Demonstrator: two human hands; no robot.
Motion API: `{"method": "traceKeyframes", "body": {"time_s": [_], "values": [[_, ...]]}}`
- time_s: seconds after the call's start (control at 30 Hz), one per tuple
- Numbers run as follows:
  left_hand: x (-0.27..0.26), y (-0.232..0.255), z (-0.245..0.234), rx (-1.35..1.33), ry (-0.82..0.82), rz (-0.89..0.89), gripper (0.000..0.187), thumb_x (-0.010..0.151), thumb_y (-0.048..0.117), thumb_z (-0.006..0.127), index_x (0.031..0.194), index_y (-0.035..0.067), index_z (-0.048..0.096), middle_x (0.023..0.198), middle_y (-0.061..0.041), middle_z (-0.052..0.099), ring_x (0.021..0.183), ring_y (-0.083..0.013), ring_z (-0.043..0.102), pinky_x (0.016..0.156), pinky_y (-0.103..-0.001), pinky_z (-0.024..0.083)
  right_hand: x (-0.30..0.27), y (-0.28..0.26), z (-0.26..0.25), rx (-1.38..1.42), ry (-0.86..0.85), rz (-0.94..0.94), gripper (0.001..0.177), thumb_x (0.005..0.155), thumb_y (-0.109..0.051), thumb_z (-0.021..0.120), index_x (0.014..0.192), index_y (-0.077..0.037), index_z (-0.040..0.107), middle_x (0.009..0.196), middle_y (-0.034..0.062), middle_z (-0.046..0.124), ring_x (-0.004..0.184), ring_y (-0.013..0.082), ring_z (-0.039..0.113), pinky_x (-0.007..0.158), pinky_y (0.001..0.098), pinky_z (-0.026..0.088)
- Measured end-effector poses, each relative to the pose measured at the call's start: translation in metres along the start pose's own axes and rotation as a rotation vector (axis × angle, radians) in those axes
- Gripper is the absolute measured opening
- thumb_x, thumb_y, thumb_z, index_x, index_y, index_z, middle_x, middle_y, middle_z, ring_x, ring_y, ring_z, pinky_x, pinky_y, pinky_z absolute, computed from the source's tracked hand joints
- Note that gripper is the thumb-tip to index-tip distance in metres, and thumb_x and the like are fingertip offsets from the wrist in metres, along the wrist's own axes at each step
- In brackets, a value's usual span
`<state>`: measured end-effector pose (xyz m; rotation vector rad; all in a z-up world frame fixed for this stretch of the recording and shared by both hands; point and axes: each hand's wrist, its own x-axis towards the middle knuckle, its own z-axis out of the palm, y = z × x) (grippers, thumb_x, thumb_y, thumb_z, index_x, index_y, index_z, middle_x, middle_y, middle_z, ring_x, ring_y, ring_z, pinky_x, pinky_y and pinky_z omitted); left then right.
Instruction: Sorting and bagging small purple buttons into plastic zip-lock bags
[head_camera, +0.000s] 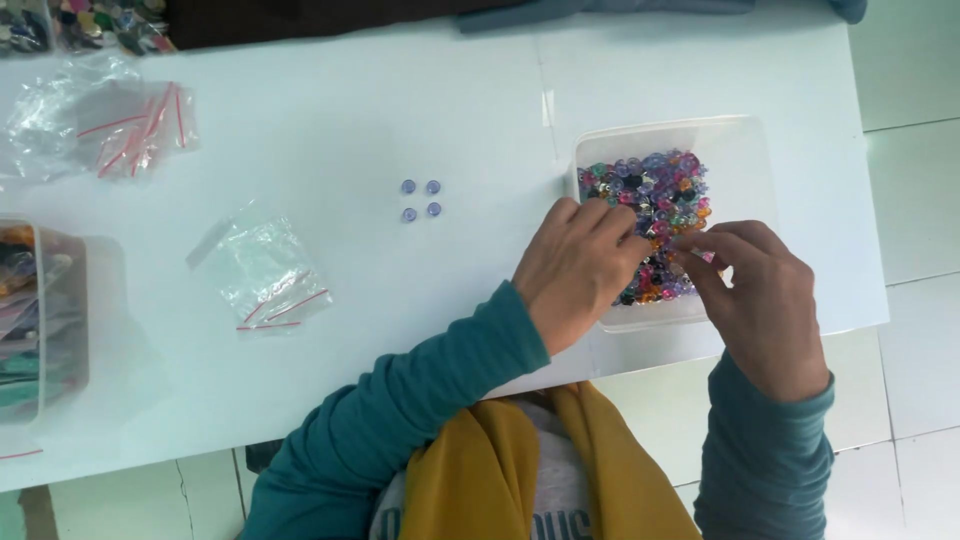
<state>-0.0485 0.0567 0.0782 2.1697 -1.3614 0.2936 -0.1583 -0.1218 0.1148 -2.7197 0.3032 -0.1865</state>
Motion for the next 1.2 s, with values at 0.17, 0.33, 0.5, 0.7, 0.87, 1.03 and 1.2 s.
{"method": "traceKeyframes", "body": {"time_s": [0.17, 0.33, 0.5, 0.7, 0.87, 1.03, 1.2], "values": [[0.024, 0.009, 0.054, 0.236, -0.269, 0.021, 0.014, 0.088, 0.016, 0.076, 0.077, 0.023, 0.071, 0.089, -0.002, 0.067, 0.088, -0.0238, 0.059, 0.082, -0.042, 0.044, 0.009, 0.037, 0.027, -0.127, -0.200, 0.046, 0.017, 0.094, -0.015, 0.076, 0.110, -0.011, 0.079, 0.098, 0.0105, 0.069, 0.084, 0.0305, 0.065, 0.067, 0.0450, 0.052], [0.036, 0.009, 0.059, 0.350, -0.215, 0.045, 0.019, 0.092, 0.019, 0.078, 0.076, 0.015, 0.067, 0.083, 0.001, 0.063, 0.083, -0.0150, 0.057, 0.079, -0.034, 0.033, 0.029, 0.010, 0.021, -0.381, -0.395, 0.149, 0.022, 0.091, -0.012, 0.078, 0.113, -0.014, 0.082, 0.105, 0.0162, 0.077, 0.093, 0.0275, 0.075, 0.079, 0.0380, 0.063], [0.042, 0.005, 0.075, 0.241, -0.189, 0.064, 0.027, 0.078, 0.002, 0.078, 0.062, 0.009, 0.058, 0.071, -0.012, 0.049, 0.066, -0.0257, 0.046, 0.072, -0.042, 0.031, 0.029, 0.015, 0.026, -0.467, -0.423, 0.137, 0.029, 0.088, -0.015, 0.080, 0.117, -0.018, 0.081, 0.105, 0.0122, 0.077, 0.094, 0.0237, 0.075, 0.079, 0.0349, 0.063], [0.041, 0.004, 0.073, 0.249, -0.176, 0.073, 0.023, 0.078, 0.003, 0.080, 0.062, 0.007, 0.063, 0.074, -0.015, 0.055, 0.070, -0.0280, 0.053, 0.076, -0.045, 0.037, 0.032, 0.015, 0.029, -0.431, -0.423, 0.139, 0.028, 0.089, -0.013, 0.080, 0.116, -0.014, 0.080, 0.105, 0.0147, 0.076, 0.093, 0.0260, 0.075, 0.080, 0.0368, 0.064], [0.032, 0.005, 0.066, 0.193, 0.017, 0.099, 0.028, 0.088, 0.015, 0.078, 0.071, 0.009, 0.058, 0.081, -0.005, 0.051, 0.075, -0.0195, 0.048, 0.076, -0.039, 0.035, 0.018, 0.023, 0.030, -0.272, -0.279, 0.179, 0.024, 0.091, -0.013, 0.077, 0.115, -0.008, 0.080, 0.103, 0.0165, 0.075, 0.088, 0.0277, 0.073, 0.076, 0.0424, 0.062], [0.012, -0.006, 0.033, 0.028, 0.166, 0.086, 0.025, 0.089, 0.020, 0.077, 0.081, 0.006, 0.058, 0.083, -0.008, 0.047, 0.072, -0.0253, 0.049, 0.066, -0.040, 0.031, 0.007, 0.011, 0.031, 0.105, 0.046, 0.040, 0.020, 0.098, -0.013, 0.081, 0.112, 0.001, 0.078, 0.098, 0.0202, 0.069, 0.083, 0.0307, 0.068, 0.065, 0.0417, 0.053], [-0.043, -0.034, -0.030, -0.154, 0.267, -0.125, 0.020, 0.094, 0.030, 0.072, 0.103, 0.013, 0.064, 0.093, -0.002, 0.055, 0.083, -0.0259, 0.060, 0.071, -0.039, 0.040, 0.004, -0.069, 0.015, 0.291, 0.237, -0.198, 0.011, 0.107, 0.005, 0.076, 0.114, 0.013, 0.077, 0.102, 0.0302, 0.066, 0.083, 0.0361, 0.064, 0.073, 0.0414, 0.053]]}}
